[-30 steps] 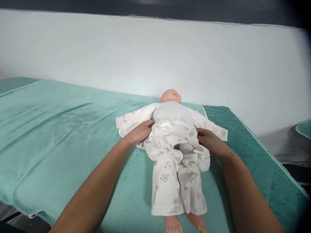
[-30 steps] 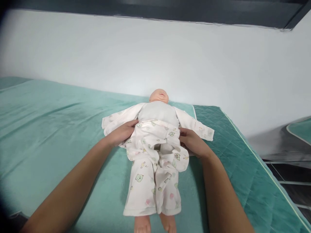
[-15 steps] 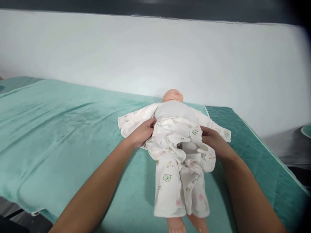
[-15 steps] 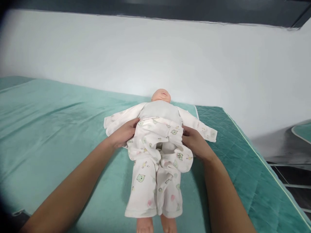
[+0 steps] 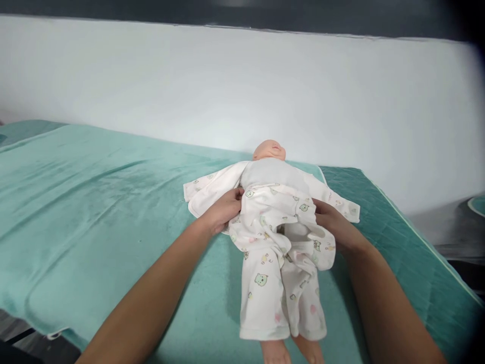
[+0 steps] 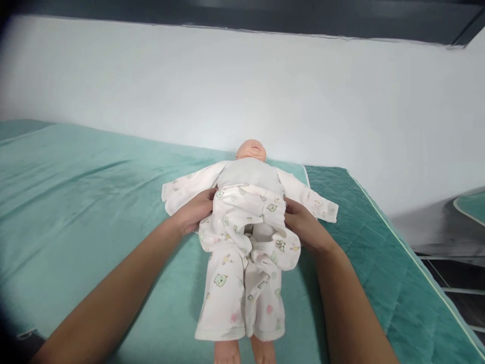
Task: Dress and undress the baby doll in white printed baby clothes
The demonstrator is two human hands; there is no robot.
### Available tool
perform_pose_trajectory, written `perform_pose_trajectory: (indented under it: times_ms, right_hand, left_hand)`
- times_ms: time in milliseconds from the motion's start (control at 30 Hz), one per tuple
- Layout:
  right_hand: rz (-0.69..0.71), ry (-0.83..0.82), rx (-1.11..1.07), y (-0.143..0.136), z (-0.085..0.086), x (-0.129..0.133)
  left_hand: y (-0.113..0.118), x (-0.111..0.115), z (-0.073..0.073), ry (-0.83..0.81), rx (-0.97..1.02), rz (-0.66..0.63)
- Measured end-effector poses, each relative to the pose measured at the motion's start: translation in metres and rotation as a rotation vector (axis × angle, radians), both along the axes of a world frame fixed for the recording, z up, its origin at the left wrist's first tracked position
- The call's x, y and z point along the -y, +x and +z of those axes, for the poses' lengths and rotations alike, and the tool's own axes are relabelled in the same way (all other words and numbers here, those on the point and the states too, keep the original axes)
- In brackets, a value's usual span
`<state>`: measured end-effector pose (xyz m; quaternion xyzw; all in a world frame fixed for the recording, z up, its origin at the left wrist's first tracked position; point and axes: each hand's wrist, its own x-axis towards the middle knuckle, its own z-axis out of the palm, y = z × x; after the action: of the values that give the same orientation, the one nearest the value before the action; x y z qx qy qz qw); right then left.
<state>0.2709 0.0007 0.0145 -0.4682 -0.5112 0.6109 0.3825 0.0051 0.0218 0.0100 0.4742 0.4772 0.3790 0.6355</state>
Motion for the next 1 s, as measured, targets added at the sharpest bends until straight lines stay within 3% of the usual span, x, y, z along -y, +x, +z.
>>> perform_pose_trajectory:
  times_ms: [233, 367, 567, 667, 1000]
  right_hand:
    - [-0.029, 0.045, -0.106, -0.003, -0.005, -0.002]
    - [-0.067, 0.076, -0.114, -0.007, -0.006, -0.003]
    - [-0.089, 0.069, -0.094, -0.007, -0.009, -0.008]
    - [-0.049, 0.042, -0.084, -0.004, -0.010, -0.009]
    - [-0.055, -0.004, -0.064, -0.004, -0.010, -0.008]
  left_hand:
    - [0.002, -0.001, 0.001, 0.053, 0.076, -0.017]
    - [0.004, -0.006, -0.006, 0.066, 0.150, 0.035]
    - [0.000, -0.012, -0.015, 0.025, 0.252, 0.003]
    - [-0.001, -0.012, -0.015, 0.018, 0.238, 0.008]
    - [-0.009, -0.013, -0.017, 0.218, -0.018, 0.035]
